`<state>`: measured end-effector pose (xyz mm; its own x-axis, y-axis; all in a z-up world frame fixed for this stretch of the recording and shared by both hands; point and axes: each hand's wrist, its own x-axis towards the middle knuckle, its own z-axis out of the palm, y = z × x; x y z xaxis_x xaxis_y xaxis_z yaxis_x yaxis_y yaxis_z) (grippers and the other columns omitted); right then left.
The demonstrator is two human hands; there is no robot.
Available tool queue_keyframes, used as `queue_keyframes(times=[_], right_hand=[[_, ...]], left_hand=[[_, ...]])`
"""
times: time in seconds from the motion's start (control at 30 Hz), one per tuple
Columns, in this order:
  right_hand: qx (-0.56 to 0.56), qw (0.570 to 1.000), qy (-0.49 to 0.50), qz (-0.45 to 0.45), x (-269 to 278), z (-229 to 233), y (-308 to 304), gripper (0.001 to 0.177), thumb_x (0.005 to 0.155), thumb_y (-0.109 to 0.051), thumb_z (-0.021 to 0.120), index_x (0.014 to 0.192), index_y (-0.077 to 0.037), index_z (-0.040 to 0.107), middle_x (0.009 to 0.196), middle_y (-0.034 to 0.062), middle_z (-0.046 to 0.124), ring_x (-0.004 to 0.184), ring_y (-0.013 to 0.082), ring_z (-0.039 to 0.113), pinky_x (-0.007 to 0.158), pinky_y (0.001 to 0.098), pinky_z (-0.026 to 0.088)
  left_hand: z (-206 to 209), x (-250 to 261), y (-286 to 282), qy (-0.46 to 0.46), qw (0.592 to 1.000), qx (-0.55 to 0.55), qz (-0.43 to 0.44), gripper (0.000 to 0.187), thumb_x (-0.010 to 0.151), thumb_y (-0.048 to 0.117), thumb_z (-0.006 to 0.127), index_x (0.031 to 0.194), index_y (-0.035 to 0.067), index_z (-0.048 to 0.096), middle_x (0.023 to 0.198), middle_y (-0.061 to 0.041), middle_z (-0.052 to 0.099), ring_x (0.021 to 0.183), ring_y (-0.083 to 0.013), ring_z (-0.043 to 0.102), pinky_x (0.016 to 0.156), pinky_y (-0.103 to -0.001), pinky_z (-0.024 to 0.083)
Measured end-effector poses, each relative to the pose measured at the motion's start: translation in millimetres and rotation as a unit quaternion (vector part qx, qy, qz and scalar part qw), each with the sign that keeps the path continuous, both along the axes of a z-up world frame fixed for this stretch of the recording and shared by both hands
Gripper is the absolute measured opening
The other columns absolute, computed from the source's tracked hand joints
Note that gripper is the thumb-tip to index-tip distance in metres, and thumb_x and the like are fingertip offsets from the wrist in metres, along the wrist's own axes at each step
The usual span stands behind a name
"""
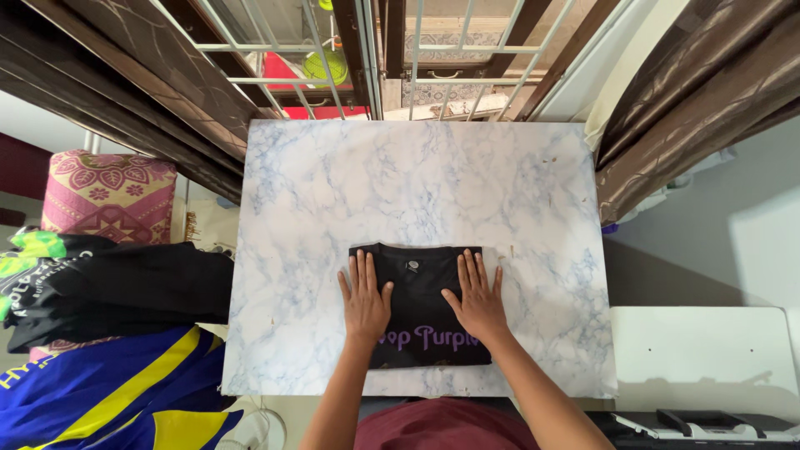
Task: The person folds a black shirt on a marble-topped table and places it into an open suitcase.
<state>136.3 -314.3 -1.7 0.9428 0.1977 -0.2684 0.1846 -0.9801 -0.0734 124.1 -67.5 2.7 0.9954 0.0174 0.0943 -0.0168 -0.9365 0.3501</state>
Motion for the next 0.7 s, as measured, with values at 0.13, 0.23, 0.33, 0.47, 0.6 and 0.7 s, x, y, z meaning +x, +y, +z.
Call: queue_keyframes(times=[0.13, 0.23, 0.33, 0.47, 0.6, 0.7], right_hand=[[0.044, 0.999, -0.031, 0.004, -4, 2, -3, 0.085, 0.102, -0.060, 0.034, 0.162, -0.005, 0.009, 0.170, 0.0118, 0.011, 0.156, 0.0307, 0.006, 0.122, 0.0600, 0.004], [0.138, 0.984, -0.114, -0.007, -22, 11, -7, 0.078, 0.103, -0.046, 0.046, 0.160, -0.001, 0.018, 0.166, 0.0199, 0.023, 0.154, 0.0368, 0.017, 0.123, 0.0585, 0.011], [0.225, 0.953, -0.197, -0.051, -55, 23, -10, 0.066, 0.099, -0.030, 0.055, 0.155, -0.002, 0.033, 0.154, 0.0241, 0.042, 0.144, 0.0403, 0.037, 0.119, 0.0533, 0.028], [0.208, 0.948, -0.166, -0.175, -93, 28, -10, 0.048, 0.096, -0.023, 0.065, 0.140, -0.009, 0.054, 0.120, 0.0163, 0.062, 0.114, 0.0342, 0.059, 0.102, 0.0475, 0.048], [0.303, 0.895, 0.013, -0.327, -109, 15, -14, 0.043, 0.093, -0.024, 0.066, 0.133, -0.009, 0.056, 0.109, 0.0118, 0.065, 0.094, 0.0267, 0.067, 0.084, 0.0415, 0.055], [0.341, 0.873, 0.010, -0.348, -113, 2, -20, 0.041, 0.091, -0.023, 0.069, 0.128, -0.007, 0.060, 0.103, 0.0103, 0.069, 0.089, 0.0242, 0.069, 0.081, 0.0387, 0.056]], left_hand=[[16, -49, -17, -0.017, 0.998, -0.056, 0.014, 0.066, 0.104, 0.031, 0.048, 0.157, -0.004, 0.028, 0.167, -0.022, 0.025, 0.156, -0.0386, 0.019, 0.126, -0.054, 0.013], [19, -87, -24, 0.018, 0.996, -0.084, 0.010, 0.068, 0.102, 0.031, 0.050, 0.156, -0.005, 0.028, 0.164, -0.022, 0.027, 0.155, -0.0369, 0.021, 0.125, -0.051, 0.015], [14, -101, -18, 0.026, 0.997, -0.071, -0.006, 0.071, 0.101, 0.035, 0.051, 0.155, -0.005, 0.029, 0.164, -0.020, 0.027, 0.153, -0.0352, 0.021, 0.123, -0.050, 0.016], [8, -97, -12, 0.017, 0.999, -0.047, -0.012, 0.069, 0.101, 0.035, 0.051, 0.155, -0.003, 0.031, 0.165, -0.019, 0.028, 0.154, -0.0346, 0.020, 0.124, -0.050, 0.016], [9, -90, -5, 0.028, 0.998, -0.047, -0.025, 0.070, 0.100, 0.034, 0.054, 0.155, -0.003, 0.031, 0.164, -0.019, 0.028, 0.153, -0.0350, 0.020, 0.123, -0.051, 0.014], [21, -84, -15, 0.004, 0.998, -0.061, -0.006, 0.067, 0.095, 0.027, 0.059, 0.151, -0.003, 0.038, 0.161, -0.021, 0.032, 0.151, -0.0380, 0.023, 0.122, -0.054, 0.015]])
